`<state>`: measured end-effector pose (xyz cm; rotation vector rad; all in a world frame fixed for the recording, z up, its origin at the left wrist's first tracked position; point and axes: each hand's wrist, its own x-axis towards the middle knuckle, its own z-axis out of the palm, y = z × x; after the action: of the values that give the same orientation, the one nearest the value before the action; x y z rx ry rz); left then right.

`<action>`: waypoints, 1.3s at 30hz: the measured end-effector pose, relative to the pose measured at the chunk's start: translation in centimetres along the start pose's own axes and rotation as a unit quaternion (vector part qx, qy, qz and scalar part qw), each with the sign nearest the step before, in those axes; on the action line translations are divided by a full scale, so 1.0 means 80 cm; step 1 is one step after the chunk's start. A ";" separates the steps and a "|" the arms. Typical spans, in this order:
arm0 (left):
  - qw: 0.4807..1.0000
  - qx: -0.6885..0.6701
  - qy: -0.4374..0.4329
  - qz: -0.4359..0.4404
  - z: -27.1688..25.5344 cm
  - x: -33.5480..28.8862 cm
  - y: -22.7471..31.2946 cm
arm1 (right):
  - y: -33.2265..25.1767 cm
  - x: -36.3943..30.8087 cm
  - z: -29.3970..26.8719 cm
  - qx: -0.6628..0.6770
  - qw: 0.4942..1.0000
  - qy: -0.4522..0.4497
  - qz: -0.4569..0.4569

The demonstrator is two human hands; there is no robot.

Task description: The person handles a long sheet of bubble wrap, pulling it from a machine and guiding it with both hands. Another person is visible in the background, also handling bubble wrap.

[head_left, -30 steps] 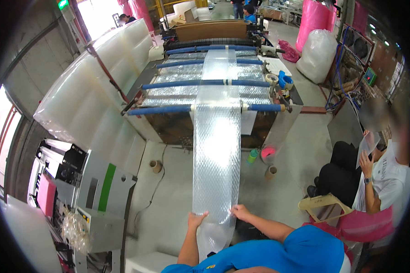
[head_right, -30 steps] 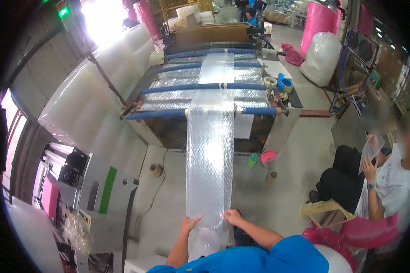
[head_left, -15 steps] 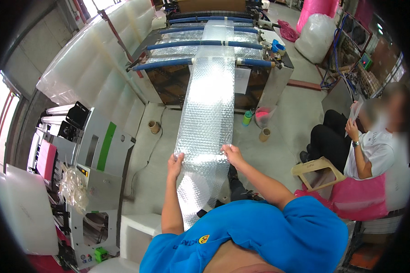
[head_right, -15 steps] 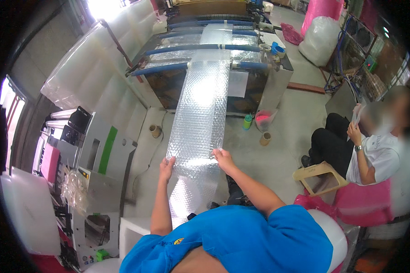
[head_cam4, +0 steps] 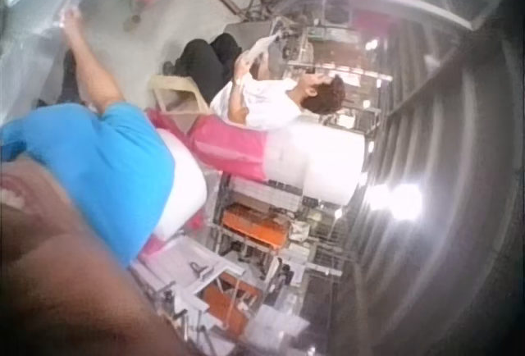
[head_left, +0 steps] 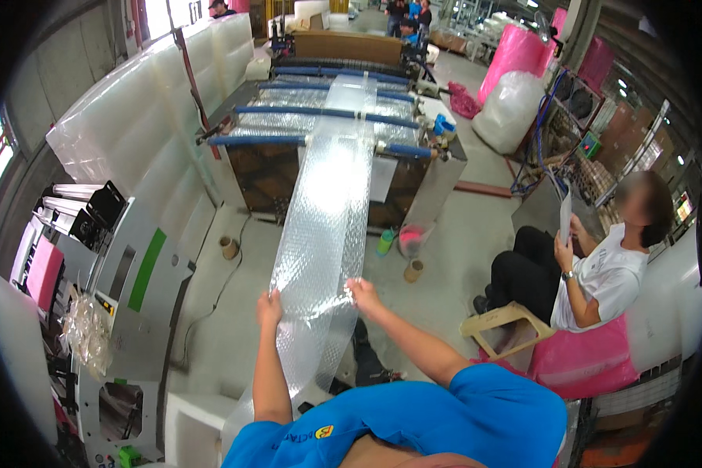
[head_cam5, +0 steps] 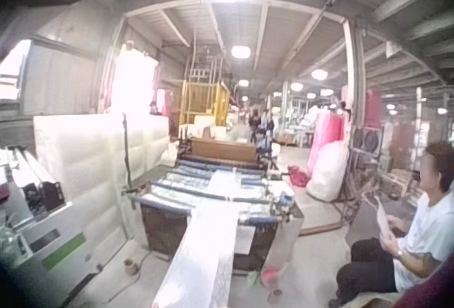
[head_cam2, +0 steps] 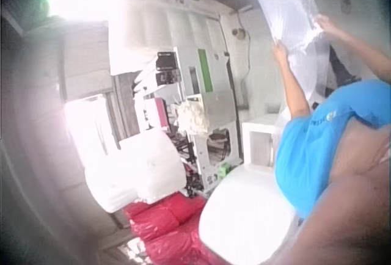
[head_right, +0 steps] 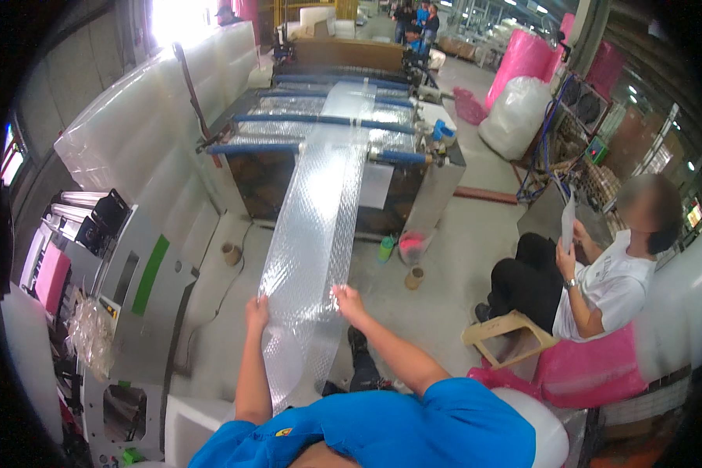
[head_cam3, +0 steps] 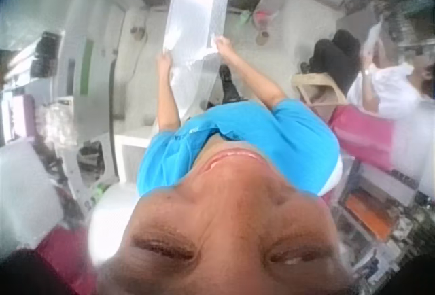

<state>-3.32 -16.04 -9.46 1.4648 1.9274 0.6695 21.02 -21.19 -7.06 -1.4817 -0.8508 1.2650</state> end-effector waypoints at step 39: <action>0.999 0.023 -0.031 -0.010 0.173 0.210 0.099 | 0.023 0.294 -0.092 -0.046 0.999 -0.004 0.016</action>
<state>8.73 2.62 -16.08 1.4744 1.9200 0.5674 33.07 -1.48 -15.78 -1.5686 -0.9045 1.2708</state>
